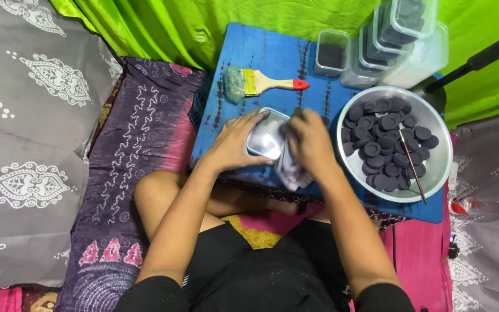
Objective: Cleaning a workspace and plastic containers using a brush and cloth
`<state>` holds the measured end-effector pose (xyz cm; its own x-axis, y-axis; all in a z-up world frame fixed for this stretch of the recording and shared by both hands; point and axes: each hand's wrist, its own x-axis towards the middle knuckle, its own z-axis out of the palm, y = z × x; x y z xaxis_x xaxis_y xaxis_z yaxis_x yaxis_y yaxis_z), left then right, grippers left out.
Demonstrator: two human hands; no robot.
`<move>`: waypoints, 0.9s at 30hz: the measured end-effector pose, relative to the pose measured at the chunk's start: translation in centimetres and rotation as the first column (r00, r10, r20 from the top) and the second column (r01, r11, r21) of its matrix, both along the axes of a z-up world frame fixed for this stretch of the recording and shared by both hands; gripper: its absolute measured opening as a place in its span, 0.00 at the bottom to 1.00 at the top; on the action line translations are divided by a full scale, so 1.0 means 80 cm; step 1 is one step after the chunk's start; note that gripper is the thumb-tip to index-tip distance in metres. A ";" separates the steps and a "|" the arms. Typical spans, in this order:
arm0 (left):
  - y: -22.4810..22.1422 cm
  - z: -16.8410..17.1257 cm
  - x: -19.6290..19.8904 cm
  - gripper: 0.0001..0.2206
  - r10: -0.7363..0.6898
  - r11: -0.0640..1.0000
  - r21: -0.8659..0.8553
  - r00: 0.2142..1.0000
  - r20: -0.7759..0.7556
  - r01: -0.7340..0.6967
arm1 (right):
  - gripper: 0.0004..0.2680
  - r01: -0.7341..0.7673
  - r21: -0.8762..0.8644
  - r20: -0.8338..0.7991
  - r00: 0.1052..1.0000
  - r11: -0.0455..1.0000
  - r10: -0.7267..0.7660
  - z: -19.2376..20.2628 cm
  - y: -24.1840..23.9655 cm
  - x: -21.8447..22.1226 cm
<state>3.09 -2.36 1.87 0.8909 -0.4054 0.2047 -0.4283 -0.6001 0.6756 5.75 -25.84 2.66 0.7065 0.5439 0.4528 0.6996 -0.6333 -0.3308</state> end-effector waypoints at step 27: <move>-0.002 0.004 0.004 0.53 0.007 0.999 0.039 0.999 -0.031 -0.006 | 0.09 -0.192 0.106 -0.080 0.976 0.976 0.200 0.018 0.004 -0.054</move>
<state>3.44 -2.53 2.21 0.8994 -0.4065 0.1608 -0.4031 -0.6287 0.6650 1.46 -25.48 4.08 0.6305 0.6325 0.4499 0.7717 -0.4486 -0.4507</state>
